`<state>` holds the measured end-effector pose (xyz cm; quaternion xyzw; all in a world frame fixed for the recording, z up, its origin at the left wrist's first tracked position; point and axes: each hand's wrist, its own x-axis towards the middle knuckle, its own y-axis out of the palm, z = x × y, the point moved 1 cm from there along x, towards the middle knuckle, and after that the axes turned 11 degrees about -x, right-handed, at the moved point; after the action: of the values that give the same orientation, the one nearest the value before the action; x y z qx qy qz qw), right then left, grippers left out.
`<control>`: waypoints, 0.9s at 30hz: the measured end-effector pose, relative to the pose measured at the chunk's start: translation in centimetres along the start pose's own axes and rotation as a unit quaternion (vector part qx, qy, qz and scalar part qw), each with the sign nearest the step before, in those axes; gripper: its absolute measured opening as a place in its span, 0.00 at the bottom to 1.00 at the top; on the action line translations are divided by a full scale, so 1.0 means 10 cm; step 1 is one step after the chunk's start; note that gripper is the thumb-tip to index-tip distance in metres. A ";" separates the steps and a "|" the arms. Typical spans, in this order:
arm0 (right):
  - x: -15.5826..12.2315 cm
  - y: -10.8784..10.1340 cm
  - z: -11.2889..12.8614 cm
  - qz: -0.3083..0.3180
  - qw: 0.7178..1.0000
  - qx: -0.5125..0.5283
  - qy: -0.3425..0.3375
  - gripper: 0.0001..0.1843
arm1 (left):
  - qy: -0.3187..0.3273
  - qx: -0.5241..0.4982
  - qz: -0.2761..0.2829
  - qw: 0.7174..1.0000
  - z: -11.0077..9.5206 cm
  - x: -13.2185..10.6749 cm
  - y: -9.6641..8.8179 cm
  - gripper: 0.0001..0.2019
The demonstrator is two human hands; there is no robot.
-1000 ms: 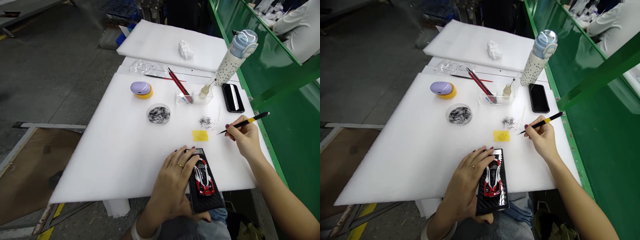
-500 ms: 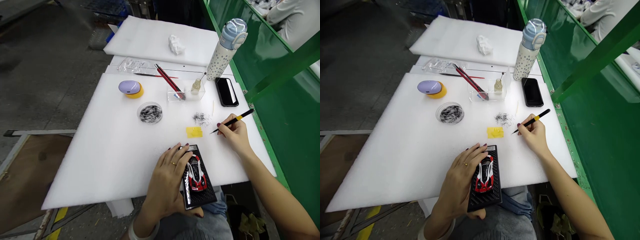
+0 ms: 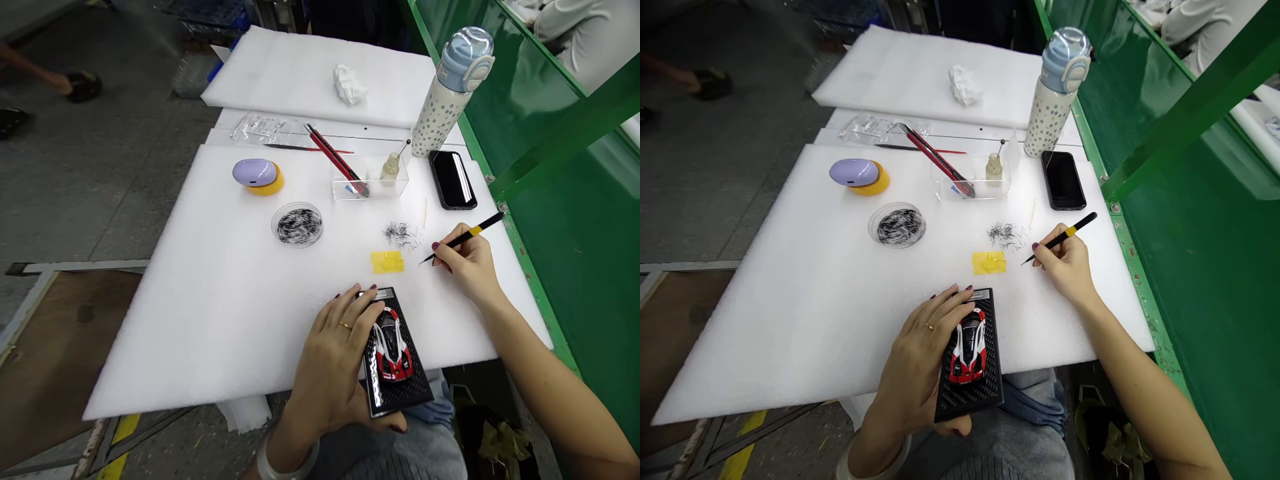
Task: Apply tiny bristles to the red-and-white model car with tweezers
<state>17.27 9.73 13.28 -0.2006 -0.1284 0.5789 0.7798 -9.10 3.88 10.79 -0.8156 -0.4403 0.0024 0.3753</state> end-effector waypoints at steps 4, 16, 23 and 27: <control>0.02 -0.02 -0.04 0.009 0.999 0.039 -0.016 0.17 | -0.002 -0.008 0.002 1.000 -0.01 0.01 -0.01 0.56; 0.06 0.08 0.11 0.088 0.989 0.062 -0.105 0.25 | -0.010 -0.015 -0.008 1.000 -0.02 0.01 0.02 0.54; 0.16 0.26 0.10 0.095 0.988 0.019 -0.119 0.28 | -0.012 -0.013 0.000 1.000 -0.04 0.00 0.01 0.54; 0.15 0.27 0.08 0.104 0.987 0.020 -0.125 0.27 | -0.001 -0.002 -0.010 1.000 -0.05 0.01 0.01 0.52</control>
<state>15.07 11.93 12.74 -0.1233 -0.1913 0.6798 0.6971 -8.82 3.68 11.10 -0.8119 -0.4491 -0.0013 0.3729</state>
